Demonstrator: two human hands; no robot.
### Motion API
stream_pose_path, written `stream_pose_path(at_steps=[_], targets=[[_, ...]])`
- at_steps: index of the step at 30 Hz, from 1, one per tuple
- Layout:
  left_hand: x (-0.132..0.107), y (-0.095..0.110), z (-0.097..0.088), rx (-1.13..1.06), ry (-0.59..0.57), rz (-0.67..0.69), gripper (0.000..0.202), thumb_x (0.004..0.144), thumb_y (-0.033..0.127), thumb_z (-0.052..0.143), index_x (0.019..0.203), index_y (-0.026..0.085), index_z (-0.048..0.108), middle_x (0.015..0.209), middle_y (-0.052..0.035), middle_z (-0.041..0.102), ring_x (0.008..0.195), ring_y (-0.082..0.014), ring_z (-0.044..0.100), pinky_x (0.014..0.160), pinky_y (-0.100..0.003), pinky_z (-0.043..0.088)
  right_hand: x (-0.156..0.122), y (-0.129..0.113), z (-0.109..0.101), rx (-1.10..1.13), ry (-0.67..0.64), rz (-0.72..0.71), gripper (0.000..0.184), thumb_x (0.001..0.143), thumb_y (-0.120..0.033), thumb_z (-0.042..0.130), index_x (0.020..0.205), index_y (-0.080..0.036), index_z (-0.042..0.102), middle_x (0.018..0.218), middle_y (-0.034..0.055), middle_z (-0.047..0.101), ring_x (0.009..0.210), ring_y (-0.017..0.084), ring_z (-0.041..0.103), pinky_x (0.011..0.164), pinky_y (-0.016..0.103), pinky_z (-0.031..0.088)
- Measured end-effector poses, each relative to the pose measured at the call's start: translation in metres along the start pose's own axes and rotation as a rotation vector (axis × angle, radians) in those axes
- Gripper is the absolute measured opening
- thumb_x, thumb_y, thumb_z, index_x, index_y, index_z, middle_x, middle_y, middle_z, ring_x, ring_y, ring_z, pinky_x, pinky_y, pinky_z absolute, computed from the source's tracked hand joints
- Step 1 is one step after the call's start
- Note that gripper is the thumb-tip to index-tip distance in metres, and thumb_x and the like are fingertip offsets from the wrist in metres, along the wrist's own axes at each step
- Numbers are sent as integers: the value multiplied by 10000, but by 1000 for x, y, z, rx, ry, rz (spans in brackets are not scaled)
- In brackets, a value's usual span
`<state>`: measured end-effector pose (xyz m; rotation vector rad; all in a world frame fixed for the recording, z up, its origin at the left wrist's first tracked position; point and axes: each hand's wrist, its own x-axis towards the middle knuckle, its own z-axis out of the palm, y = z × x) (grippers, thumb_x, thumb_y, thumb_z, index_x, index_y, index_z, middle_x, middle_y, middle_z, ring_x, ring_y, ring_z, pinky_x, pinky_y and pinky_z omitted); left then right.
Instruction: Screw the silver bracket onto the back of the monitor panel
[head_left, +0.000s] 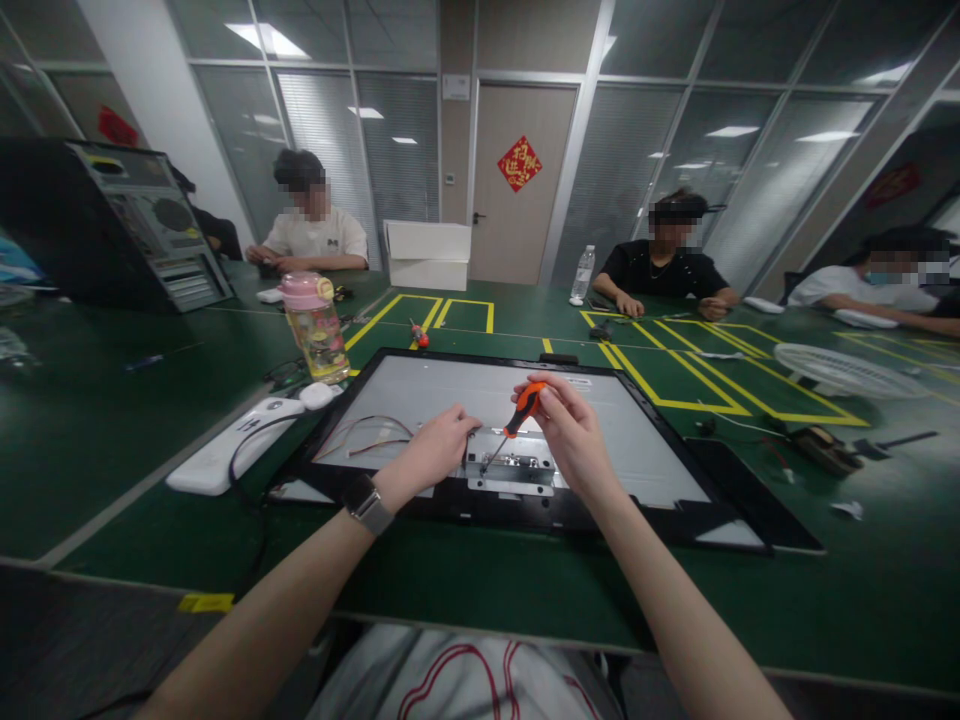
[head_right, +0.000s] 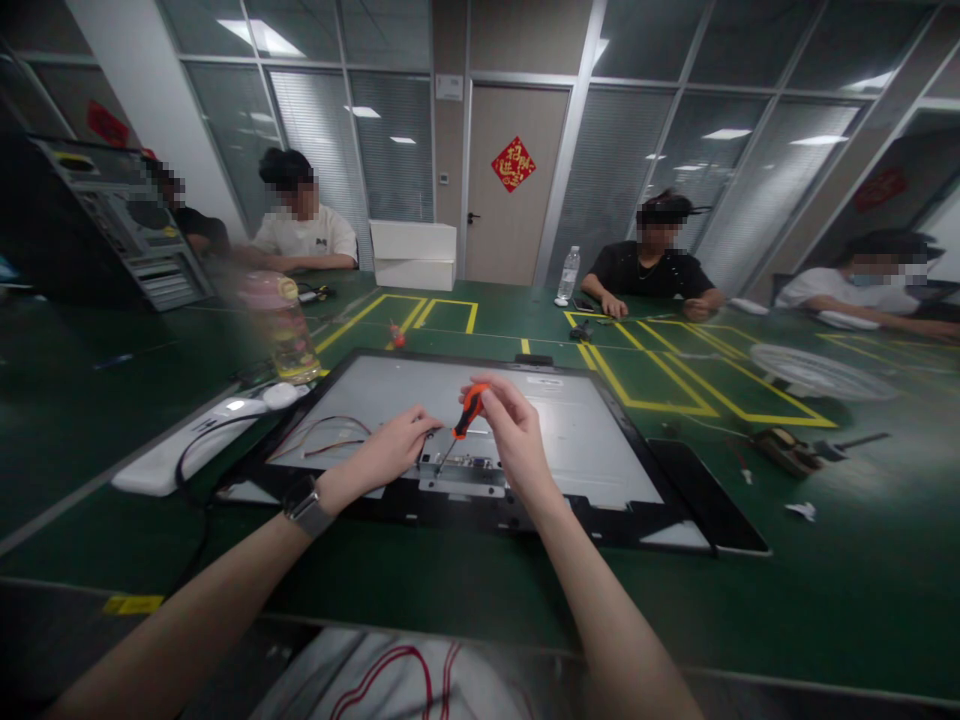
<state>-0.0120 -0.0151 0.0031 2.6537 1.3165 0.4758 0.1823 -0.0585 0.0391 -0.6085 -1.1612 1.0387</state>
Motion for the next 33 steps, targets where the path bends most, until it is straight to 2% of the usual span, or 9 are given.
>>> stream_pose_path(at_steps=[3, 7, 10, 15, 18, 26, 33], targets=[[0, -2, 2, -4, 10, 6, 396, 927, 105, 356, 1223, 173, 611, 1055, -88, 568, 924, -186, 600, 877, -314, 482, 0, 3, -2, -68, 27, -5, 223, 800, -396, 720, 994, -287, 716, 908, 8, 718, 877, 179, 652, 874, 363, 488], [0, -2, 2, -2, 10, 6, 392, 929, 104, 356, 1215, 176, 615, 1059, -88, 574, 932, -184, 605, 890, -315, 480, 1, 8, -5, -141, 73, -11, 185, 778, -353, 748, 953, -299, 724, 779, -31, 664, 731, 138, 600, 758, 309, 481], [1, -2, 1, -10, 1, -10, 388, 930, 104, 360, 1209, 177, 618, 1062, -88, 581, 934, -181, 607, 899, -311, 479, 0, 8, -5, -172, 82, -38, 180, 828, -376, 696, 987, -298, 730, 805, -20, 670, 758, 145, 606, 788, 324, 483], [1, 0, 1, -1, -3, -10, 397, 923, 93, 363, 1209, 171, 627, 1070, -96, 581, 951, -188, 610, 906, -312, 477, -2, 5, -3, -140, 24, -63, 239, 892, -394, 610, 1080, -299, 722, 1055, 35, 715, 996, 208, 650, 952, 414, 466], [1, 2, -1, 1, -13, -20, 403, 921, 91, 364, 1222, 170, 620, 1082, -98, 582, 958, -191, 614, 904, -314, 477, -2, 5, -3, -131, 10, -54, 235, 889, -385, 620, 1088, -304, 716, 1017, 33, 730, 998, 212, 659, 975, 432, 459], [-1, 5, -6, 13, -23, -24, 407, 919, 91, 358, 1227, 175, 612, 1082, -91, 579, 952, -189, 611, 889, -312, 478, 0, 5, -5, -134, 19, -52, 167, 856, -368, 661, 994, -301, 725, 941, 15, 726, 951, 185, 653, 921, 377, 479], [0, 5, -6, 0, -31, -29, 399, 926, 99, 357, 1218, 170, 619, 1077, -96, 579, 935, -192, 610, 887, -323, 482, 1, 4, -5, -181, 73, -44, 170, 764, -360, 751, 915, -284, 725, 833, -15, 663, 771, 151, 597, 787, 329, 488]])
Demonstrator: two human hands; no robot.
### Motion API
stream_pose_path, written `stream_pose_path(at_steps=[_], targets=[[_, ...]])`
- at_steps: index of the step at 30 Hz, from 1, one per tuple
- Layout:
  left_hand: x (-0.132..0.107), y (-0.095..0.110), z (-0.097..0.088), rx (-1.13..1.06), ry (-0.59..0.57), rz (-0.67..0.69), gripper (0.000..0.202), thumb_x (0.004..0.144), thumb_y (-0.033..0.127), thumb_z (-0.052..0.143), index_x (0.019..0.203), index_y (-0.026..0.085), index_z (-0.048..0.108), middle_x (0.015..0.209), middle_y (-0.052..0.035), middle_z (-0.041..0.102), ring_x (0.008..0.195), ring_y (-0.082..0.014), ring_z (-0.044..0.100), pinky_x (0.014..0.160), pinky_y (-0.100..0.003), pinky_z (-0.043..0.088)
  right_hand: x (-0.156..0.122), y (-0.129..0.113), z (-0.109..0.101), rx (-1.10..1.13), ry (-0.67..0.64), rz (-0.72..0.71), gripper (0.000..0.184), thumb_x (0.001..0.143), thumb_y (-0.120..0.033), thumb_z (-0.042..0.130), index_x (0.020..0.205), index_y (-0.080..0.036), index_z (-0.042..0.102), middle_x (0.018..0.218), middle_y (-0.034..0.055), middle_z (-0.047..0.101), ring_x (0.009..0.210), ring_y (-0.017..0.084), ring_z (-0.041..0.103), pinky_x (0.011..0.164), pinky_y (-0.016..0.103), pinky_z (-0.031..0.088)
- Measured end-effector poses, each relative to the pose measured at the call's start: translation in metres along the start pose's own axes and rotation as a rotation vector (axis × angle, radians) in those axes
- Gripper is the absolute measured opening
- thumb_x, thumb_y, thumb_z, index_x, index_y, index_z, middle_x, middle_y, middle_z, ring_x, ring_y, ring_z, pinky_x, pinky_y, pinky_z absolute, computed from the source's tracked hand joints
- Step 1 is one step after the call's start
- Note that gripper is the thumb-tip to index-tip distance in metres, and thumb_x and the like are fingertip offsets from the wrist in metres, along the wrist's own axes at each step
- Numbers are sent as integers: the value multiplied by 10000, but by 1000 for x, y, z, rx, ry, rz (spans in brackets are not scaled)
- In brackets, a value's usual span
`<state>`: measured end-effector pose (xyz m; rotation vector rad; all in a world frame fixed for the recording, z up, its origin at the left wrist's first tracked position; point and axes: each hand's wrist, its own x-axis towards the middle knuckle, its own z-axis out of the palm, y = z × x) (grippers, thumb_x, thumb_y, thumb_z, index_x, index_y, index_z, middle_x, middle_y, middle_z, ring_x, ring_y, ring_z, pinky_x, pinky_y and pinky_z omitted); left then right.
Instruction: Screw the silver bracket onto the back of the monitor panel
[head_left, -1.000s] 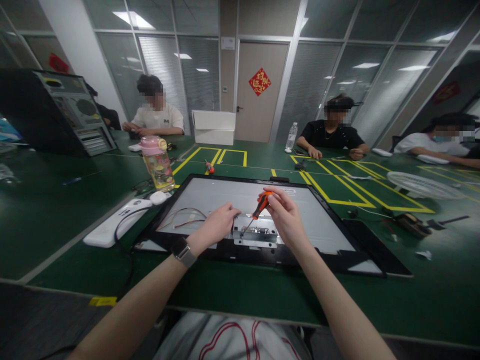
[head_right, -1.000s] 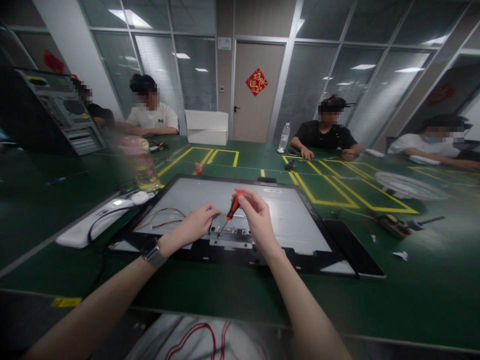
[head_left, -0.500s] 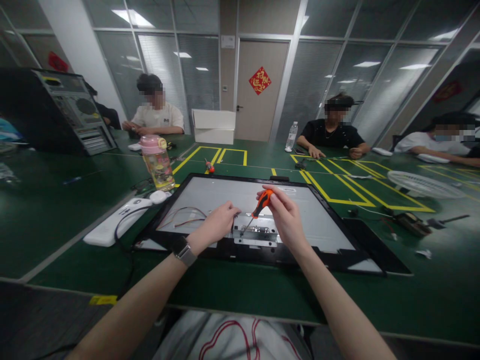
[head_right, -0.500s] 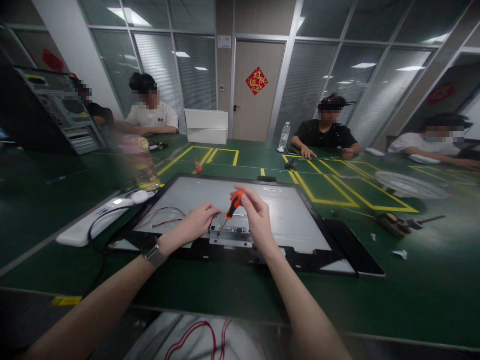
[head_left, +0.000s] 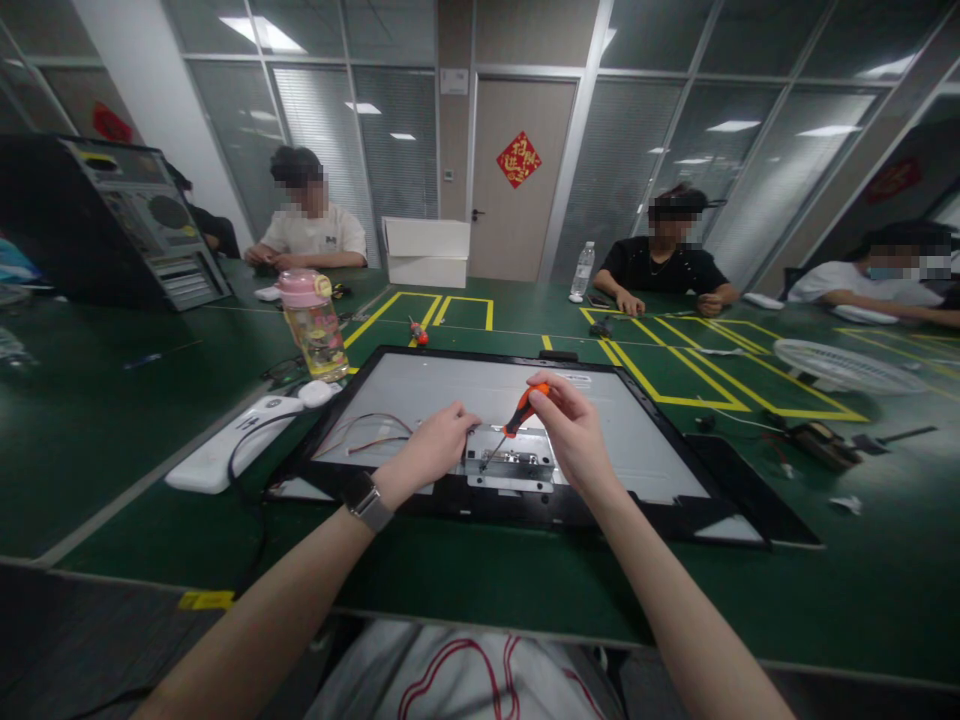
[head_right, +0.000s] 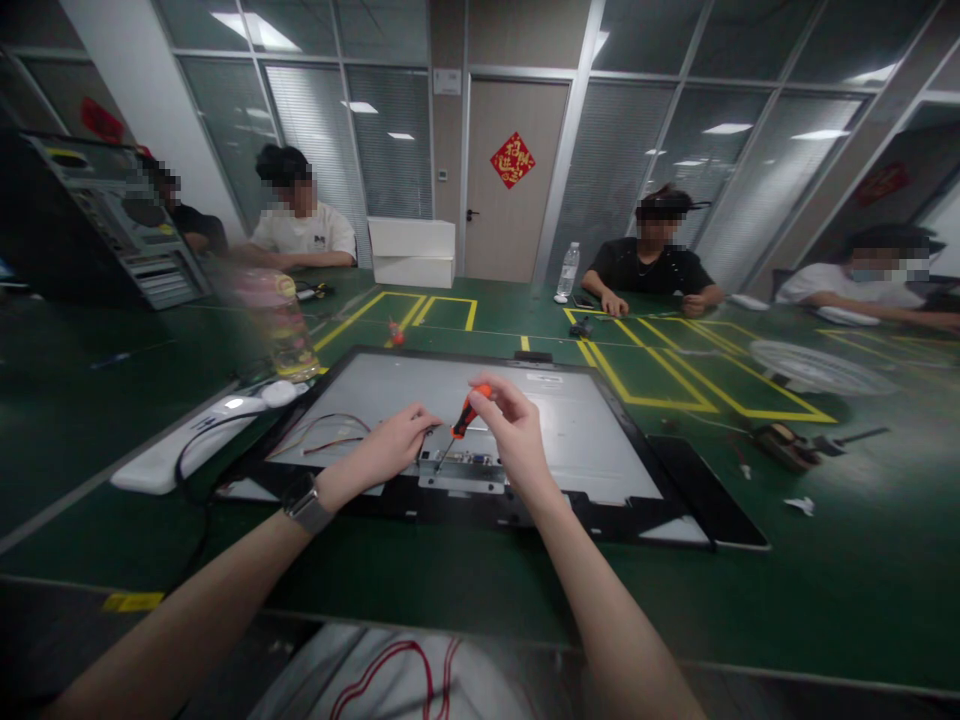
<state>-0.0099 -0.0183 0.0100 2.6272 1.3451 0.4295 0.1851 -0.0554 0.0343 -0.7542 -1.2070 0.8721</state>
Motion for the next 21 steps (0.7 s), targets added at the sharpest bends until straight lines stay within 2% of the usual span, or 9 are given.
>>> stream_pose_path(at_steps=[7, 14, 21], targets=[[0, -2, 3, -18, 9, -1, 381, 931, 107, 370, 1213, 174, 617, 1079, -93, 580, 938, -187, 613, 903, -323, 480, 0, -3, 4, 105, 6, 31, 195, 714, -430, 772, 748, -248, 712, 711, -13, 627, 667, 146, 567, 657, 307, 490], [1, -2, 3, -7, 3, 1, 394, 926, 95, 365, 1218, 174, 618, 1075, -96, 577, 938, -189, 608, 903, -327, 480, 0, -5, 3, 163, -46, 63, 237, 777, -414, 736, 981, -297, 714, 782, -10, 689, 753, 139, 622, 711, 287, 493], [1, -1, 2, -28, 14, 10, 391, 928, 104, 369, 1218, 178, 622, 1061, -89, 577, 935, -182, 606, 912, -317, 480, 0, -6, 2, 222, -58, 75, 183, 822, -423, 683, 895, -256, 704, 864, 22, 691, 861, 180, 642, 830, 348, 507]])
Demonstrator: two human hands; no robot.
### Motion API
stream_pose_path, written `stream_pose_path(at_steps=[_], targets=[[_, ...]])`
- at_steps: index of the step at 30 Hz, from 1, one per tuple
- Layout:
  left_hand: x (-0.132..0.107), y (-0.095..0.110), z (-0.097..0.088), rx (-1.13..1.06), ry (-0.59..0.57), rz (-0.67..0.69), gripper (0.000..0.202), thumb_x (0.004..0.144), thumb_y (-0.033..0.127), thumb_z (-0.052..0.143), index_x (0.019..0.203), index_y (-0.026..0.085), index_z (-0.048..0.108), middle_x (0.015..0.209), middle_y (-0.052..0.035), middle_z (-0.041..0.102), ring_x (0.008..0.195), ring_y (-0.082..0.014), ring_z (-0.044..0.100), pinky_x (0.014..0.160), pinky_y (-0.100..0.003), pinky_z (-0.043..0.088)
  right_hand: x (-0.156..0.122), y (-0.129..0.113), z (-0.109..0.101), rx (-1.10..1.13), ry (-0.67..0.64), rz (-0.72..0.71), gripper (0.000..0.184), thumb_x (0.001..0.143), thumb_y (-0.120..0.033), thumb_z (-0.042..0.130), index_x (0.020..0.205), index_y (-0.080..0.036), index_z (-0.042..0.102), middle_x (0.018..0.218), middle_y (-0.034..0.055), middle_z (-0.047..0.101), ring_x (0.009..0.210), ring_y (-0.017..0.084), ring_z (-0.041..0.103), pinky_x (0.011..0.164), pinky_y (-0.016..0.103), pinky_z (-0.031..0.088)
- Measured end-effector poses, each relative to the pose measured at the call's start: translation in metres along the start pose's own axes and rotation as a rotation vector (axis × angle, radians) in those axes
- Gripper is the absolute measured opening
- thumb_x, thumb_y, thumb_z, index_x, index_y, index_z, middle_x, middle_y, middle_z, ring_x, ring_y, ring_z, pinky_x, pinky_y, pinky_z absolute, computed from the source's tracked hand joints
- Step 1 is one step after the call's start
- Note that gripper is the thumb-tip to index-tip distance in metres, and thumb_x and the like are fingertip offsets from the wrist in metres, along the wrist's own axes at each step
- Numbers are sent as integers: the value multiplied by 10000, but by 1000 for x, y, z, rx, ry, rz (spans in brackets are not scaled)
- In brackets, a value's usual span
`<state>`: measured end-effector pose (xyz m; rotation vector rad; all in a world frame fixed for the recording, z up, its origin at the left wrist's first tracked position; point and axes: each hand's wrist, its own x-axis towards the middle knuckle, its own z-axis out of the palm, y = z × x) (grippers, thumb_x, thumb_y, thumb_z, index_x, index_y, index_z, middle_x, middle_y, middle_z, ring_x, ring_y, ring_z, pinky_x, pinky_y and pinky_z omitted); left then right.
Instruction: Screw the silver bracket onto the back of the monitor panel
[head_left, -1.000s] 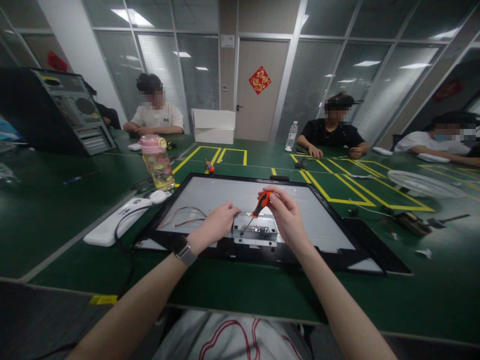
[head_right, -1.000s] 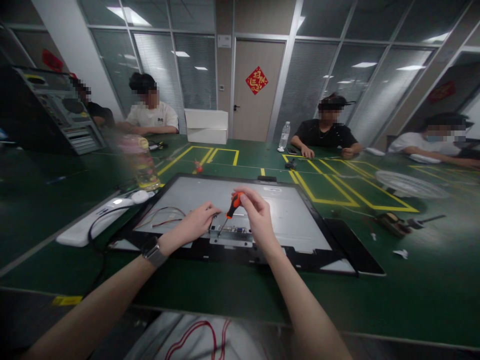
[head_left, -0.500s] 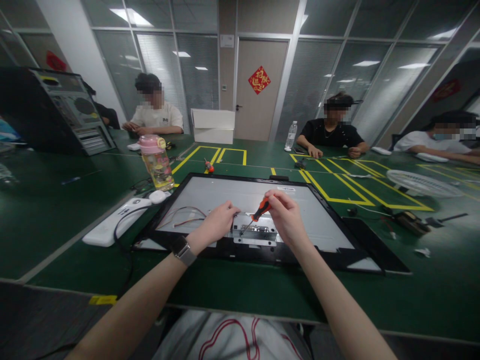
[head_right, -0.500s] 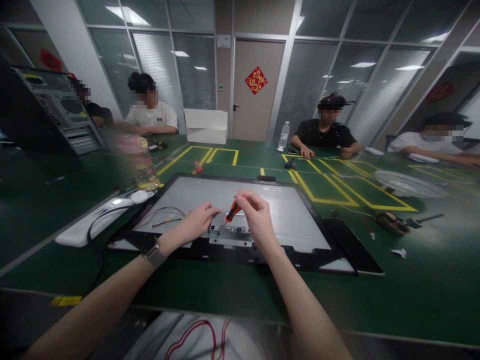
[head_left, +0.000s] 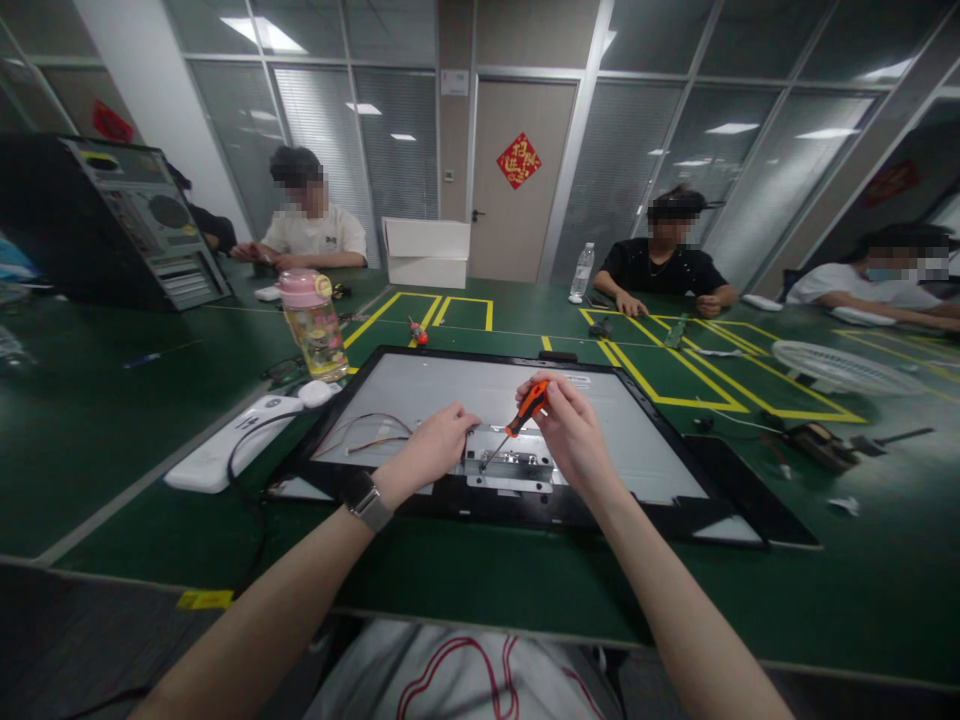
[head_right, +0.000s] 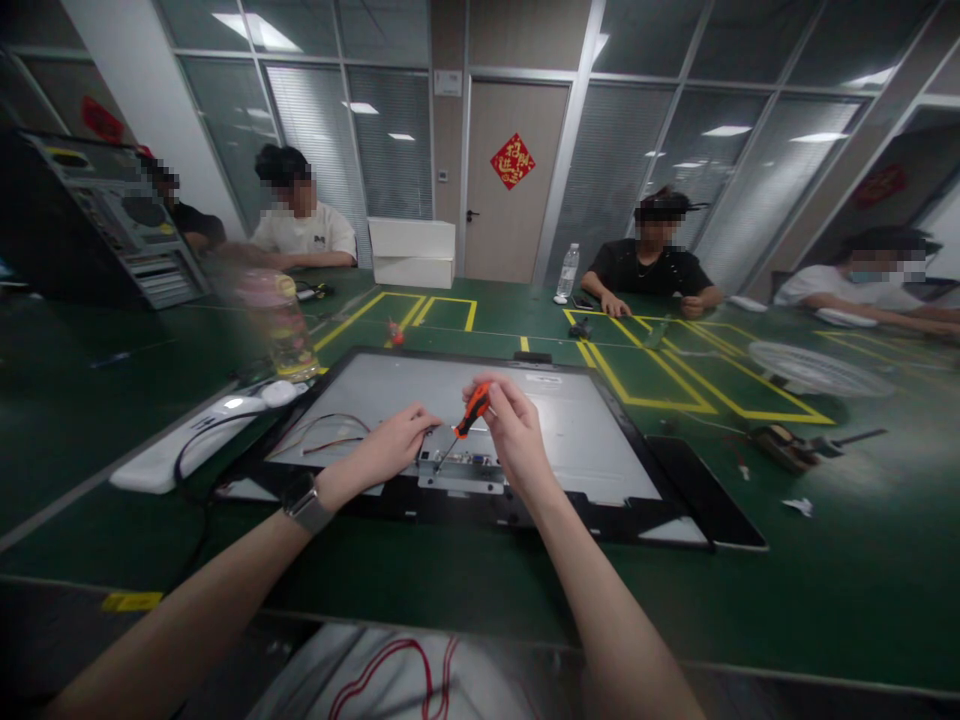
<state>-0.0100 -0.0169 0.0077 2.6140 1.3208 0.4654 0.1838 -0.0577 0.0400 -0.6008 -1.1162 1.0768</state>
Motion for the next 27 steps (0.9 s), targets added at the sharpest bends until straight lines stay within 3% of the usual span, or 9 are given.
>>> stream_pose_path(at_steps=[9, 14, 20, 27], targets=[[-1, 0, 0, -8, 11, -3, 401, 916, 84, 369, 1214, 178, 620, 1068, -92, 584, 957, -181, 609, 929, -319, 477, 0, 5, 2, -145, 83, -81, 187, 772, -434, 729, 818, -255, 704, 818, -3, 625, 733, 153, 551, 721, 310, 465], [-1, -2, 2, -1, 23, 18, 398, 921, 95, 366, 1215, 176, 621, 1062, -89, 579, 947, -183, 606, 914, -315, 478, -1, 5, 1, -115, 33, -35, 195, 776, -445, 724, 863, -271, 703, 766, -22, 600, 677, 138, 523, 669, 298, 453], [-1, -2, 2, 6, 9, 5, 403, 917, 88, 368, 1216, 176, 623, 1071, -94, 577, 934, -182, 605, 895, -314, 481, -1, 3, 1, -86, 44, -37, 261, 775, -399, 730, 1012, -297, 692, 765, -24, 602, 708, 143, 546, 687, 286, 470], [-1, -2, 2, 5, 14, 4, 406, 921, 94, 361, 1227, 176, 616, 1067, -95, 580, 930, -183, 602, 901, -321, 480, -1, 1, 2, -44, -17, -34, 189, 805, -433, 702, 923, -291, 664, 870, 7, 688, 854, 176, 631, 809, 339, 498]])
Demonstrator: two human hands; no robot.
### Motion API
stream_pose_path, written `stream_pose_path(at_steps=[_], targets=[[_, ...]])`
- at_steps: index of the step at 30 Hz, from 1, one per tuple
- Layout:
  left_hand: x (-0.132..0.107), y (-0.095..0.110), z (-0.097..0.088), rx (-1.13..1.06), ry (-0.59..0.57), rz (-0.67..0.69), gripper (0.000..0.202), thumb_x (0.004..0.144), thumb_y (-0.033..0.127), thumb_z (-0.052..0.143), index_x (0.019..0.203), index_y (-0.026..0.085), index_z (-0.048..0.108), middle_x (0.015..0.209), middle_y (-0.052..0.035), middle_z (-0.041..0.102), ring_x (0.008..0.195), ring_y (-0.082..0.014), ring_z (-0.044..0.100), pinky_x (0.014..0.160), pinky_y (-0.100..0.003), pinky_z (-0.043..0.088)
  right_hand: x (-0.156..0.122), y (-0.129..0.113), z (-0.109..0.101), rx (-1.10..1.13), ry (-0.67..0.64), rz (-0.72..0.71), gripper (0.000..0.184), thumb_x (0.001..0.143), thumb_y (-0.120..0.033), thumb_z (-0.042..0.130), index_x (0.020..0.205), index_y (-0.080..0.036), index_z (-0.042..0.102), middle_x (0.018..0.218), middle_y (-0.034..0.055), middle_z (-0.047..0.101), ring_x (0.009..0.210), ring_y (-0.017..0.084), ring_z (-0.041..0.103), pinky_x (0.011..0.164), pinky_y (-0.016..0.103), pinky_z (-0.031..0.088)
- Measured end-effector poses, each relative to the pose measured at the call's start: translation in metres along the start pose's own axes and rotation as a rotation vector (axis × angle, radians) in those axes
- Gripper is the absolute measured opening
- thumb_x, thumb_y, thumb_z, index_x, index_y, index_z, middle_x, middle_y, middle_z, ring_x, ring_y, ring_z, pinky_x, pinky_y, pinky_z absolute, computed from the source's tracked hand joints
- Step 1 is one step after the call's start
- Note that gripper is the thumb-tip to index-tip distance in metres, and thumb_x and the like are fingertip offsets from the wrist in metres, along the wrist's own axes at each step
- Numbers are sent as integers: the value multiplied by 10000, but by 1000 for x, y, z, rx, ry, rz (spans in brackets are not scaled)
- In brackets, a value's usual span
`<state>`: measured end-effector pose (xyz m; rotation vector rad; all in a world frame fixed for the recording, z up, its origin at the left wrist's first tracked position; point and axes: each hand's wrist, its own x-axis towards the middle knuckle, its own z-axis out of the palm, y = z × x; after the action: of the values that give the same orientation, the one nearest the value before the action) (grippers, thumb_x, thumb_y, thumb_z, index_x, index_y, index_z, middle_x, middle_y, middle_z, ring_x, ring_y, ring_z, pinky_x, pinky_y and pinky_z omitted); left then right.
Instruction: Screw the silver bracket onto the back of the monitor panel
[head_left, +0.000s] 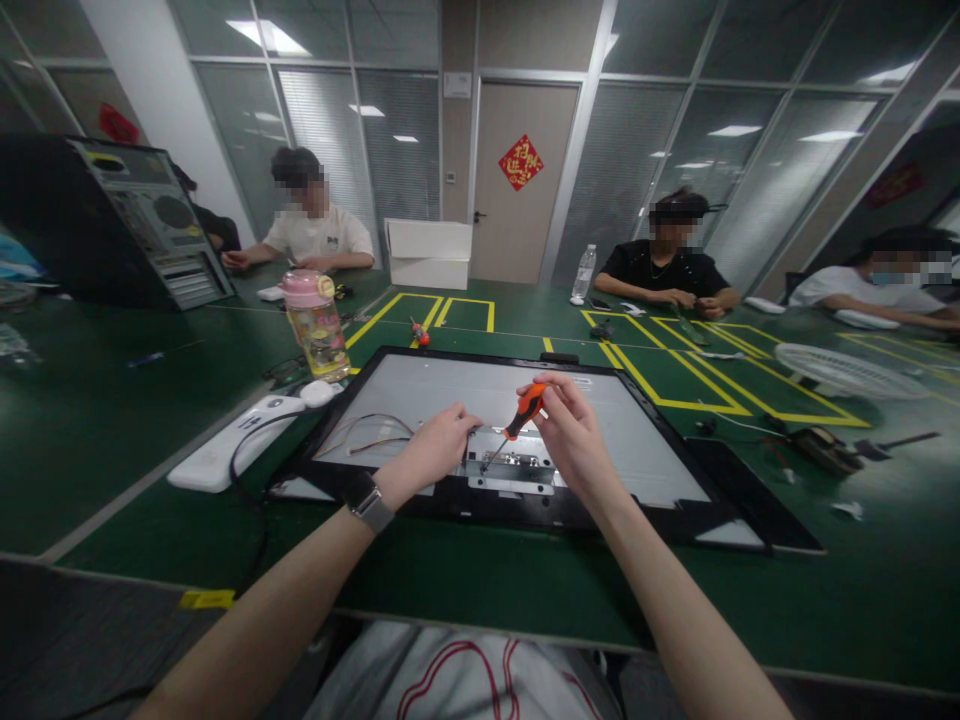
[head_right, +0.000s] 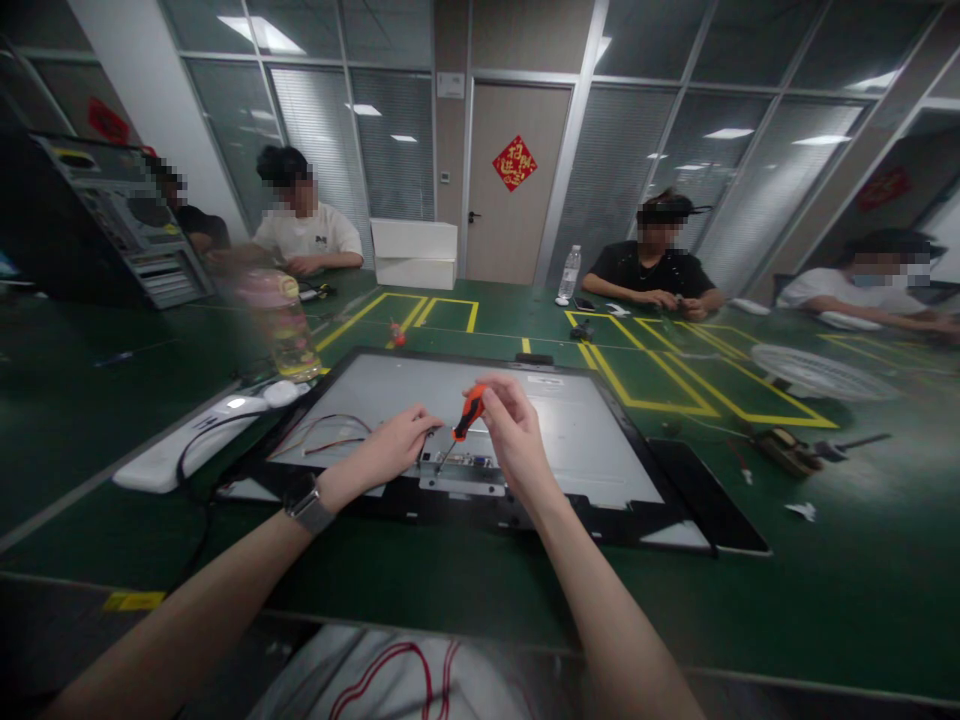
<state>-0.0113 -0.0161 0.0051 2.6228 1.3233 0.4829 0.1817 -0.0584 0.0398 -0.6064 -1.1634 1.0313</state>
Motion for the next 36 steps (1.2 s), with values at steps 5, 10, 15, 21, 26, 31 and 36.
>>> stream_pose_path(at_steps=[5, 10, 15, 21, 26, 31, 36], targets=[[0, 1, -1, 0, -6, 4, 410, 917, 88, 361, 1228, 171, 615, 1070, -96, 580, 947, -189, 600, 903, -318, 475, 0, -1, 1, 39, -7, 11, 158, 822, -418, 682, 884, -273, 687, 918, 21, 698, 885, 180, 636, 875, 366, 488], [-1, 0, -1, 9, -5, 11, 403, 915, 91, 365, 1222, 164, 616, 1070, -98, 579, 953, -194, 604, 899, -318, 474, 0, 3, 0, 11, 49, -1, 144, 727, -363, 781, 832, -286, 720, 809, -17, 640, 749, 138, 572, 728, 287, 469], [-1, 3, -3, 9, -8, -1, 399, 925, 100, 361, 1225, 171, 614, 1071, -97, 579, 926, -191, 606, 873, -317, 479, 1, 4, -2, 39, 76, 14, 136, 687, -340, 810, 790, -296, 733, 769, -35, 623, 717, 114, 546, 683, 253, 441], [1, -1, 1, 15, -1, 10, 399, 922, 96, 365, 1221, 169, 620, 1066, -96, 580, 941, -192, 604, 886, -315, 480, 0, 1, -2, 45, 31, 37, 152, 752, -386, 754, 872, -297, 730, 844, -9, 661, 786, 147, 584, 743, 295, 470], [1, -3, 3, 6, 11, 14, 401, 923, 95, 363, 1221, 177, 619, 1060, -88, 578, 929, -181, 606, 889, -305, 478, -1, -3, 0, 94, -1, 76, 180, 792, -397, 710, 930, -284, 732, 952, 24, 698, 979, 199, 616, 909, 366, 466], [0, -2, 2, 23, 7, 9, 399, 926, 101, 358, 1216, 179, 620, 1053, -88, 577, 928, -187, 606, 875, -312, 481, 0, -3, 0, 90, -10, 77, 175, 809, -380, 680, 941, -281, 738, 939, 32, 701, 974, 212, 616, 921, 395, 465], [1, -5, 5, 18, 12, 19, 402, 923, 98, 358, 1217, 178, 619, 1058, -89, 574, 945, -190, 606, 889, -316, 480, 0, -3, 1, 95, 6, 72, 172, 809, -364, 669, 940, -274, 737, 938, 33, 701, 968, 212, 618, 910, 392, 469]])
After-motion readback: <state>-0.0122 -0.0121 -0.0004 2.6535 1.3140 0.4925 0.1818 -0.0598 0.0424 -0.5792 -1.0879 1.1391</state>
